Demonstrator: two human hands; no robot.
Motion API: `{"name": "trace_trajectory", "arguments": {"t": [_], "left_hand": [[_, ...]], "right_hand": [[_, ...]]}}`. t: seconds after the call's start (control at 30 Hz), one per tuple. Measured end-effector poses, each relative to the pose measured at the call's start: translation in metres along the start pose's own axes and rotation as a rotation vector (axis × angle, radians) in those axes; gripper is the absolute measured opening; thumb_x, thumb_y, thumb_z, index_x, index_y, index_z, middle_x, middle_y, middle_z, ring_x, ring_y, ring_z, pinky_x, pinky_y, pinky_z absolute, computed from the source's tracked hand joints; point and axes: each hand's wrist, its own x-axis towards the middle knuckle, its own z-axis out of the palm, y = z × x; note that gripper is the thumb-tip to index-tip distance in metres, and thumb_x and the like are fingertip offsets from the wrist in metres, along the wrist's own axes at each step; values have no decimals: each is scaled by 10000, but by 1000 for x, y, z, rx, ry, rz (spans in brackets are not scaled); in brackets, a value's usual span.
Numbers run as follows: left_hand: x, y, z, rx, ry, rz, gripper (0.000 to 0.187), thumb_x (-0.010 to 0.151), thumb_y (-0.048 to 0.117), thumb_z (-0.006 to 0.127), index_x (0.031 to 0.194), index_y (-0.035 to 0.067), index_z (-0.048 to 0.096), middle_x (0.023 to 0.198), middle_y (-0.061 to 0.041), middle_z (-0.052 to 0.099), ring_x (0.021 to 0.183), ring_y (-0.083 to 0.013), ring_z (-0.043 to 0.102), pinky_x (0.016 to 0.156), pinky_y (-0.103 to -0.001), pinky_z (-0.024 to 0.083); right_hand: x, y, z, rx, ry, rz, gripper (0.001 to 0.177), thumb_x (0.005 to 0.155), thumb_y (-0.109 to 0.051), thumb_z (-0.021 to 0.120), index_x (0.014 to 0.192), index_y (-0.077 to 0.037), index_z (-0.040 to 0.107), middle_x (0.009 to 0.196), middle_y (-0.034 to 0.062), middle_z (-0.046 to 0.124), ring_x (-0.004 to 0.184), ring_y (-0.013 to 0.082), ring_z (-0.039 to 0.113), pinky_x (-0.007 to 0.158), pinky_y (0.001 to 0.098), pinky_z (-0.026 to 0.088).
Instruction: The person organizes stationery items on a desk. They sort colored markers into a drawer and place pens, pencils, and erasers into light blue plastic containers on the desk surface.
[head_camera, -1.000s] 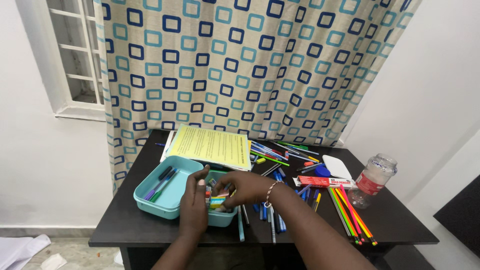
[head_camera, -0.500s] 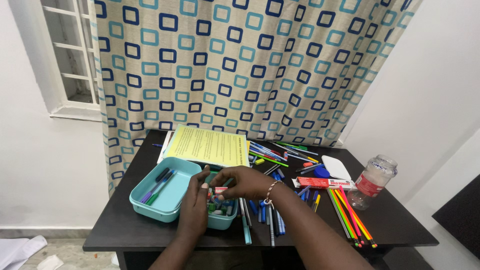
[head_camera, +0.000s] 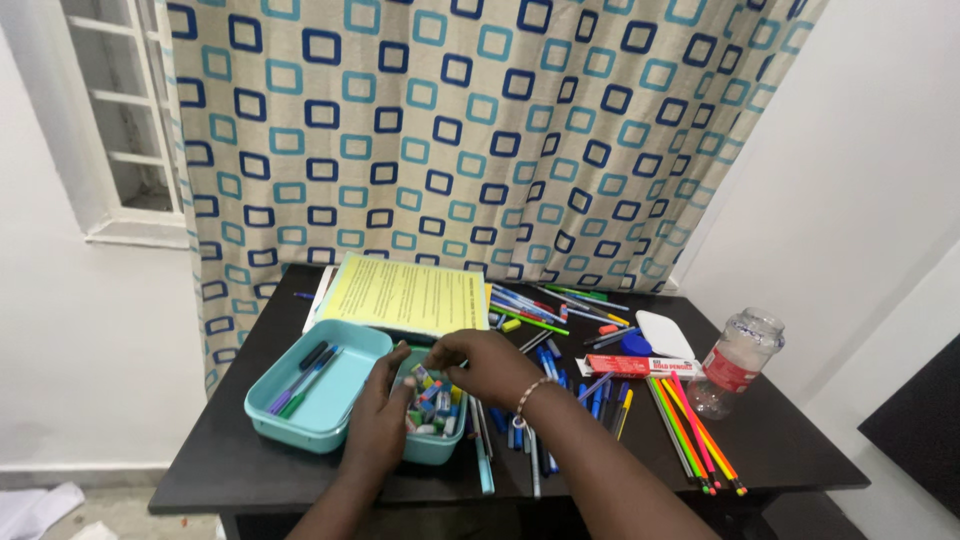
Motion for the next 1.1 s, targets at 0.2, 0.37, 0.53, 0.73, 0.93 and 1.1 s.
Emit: {"name": "trace_trajectory", "arguments": {"t": [0.2, 0.37, 0.53, 0.73, 0.93, 1.1], "left_hand": [[-1, -6, -1, -120, 0, 12, 578, 850, -7, 510, 1425, 49, 511, 1434, -187, 587, 1300, -277, 588, 1043, -372, 460], [-7, 7, 0, 104, 67, 45, 443, 928, 211, 591, 1345, 58, 591, 1384, -172, 626, 1301, -266, 581, 1091, -374, 415], [-9, 21, 3, 179, 36, 35, 502, 935, 352, 599, 1356, 80, 585, 1377, -172, 601, 1314, -275, 539, 1092, -397, 387], [-3, 19, 4, 9, 11, -64, 492, 963, 343, 567, 1373, 72, 570, 1331, -171, 643, 1254, -247, 608, 1059, -366, 443], [9, -2, 1, 26, 65, -93, 438, 1001, 301, 492, 1332, 50, 629, 1214, -174, 724, 1125, -246, 657, 969, -388, 484], [16, -18, 5, 154, 134, 17, 448, 1016, 297, 433, 1295, 49, 681, 1250, -163, 712, 1203, -237, 642, 1056, -365, 445]], "right_hand": [[-15, 6, -13, -132, 255, 75, 198, 844, -29, 658, 973, -109, 784, 987, 85, 767, 904, 236, 760, 829, 353, 598], [-28, 36, -25, -167, 324, 208, 179, 855, -92, 656, 983, -121, 777, 1014, 85, 765, 936, 260, 748, 850, 374, 583], [-41, 68, -27, -290, 307, 345, 193, 851, -115, 661, 1004, -140, 776, 1051, 98, 746, 989, 292, 717, 893, 401, 561], [-40, 95, -27, -230, 292, 383, 180, 828, -139, 675, 955, -146, 803, 1009, 85, 769, 966, 275, 741, 896, 399, 579], [-26, 117, -24, -517, 298, 187, 289, 795, -134, 690, 1054, -206, 796, 1079, 75, 719, 1074, 328, 646, 978, 441, 507], [-8, 140, -27, -595, 241, 256, 368, 817, -127, 630, 1142, -251, 749, 1182, 40, 689, 1127, 315, 632, 973, 474, 491]]}}
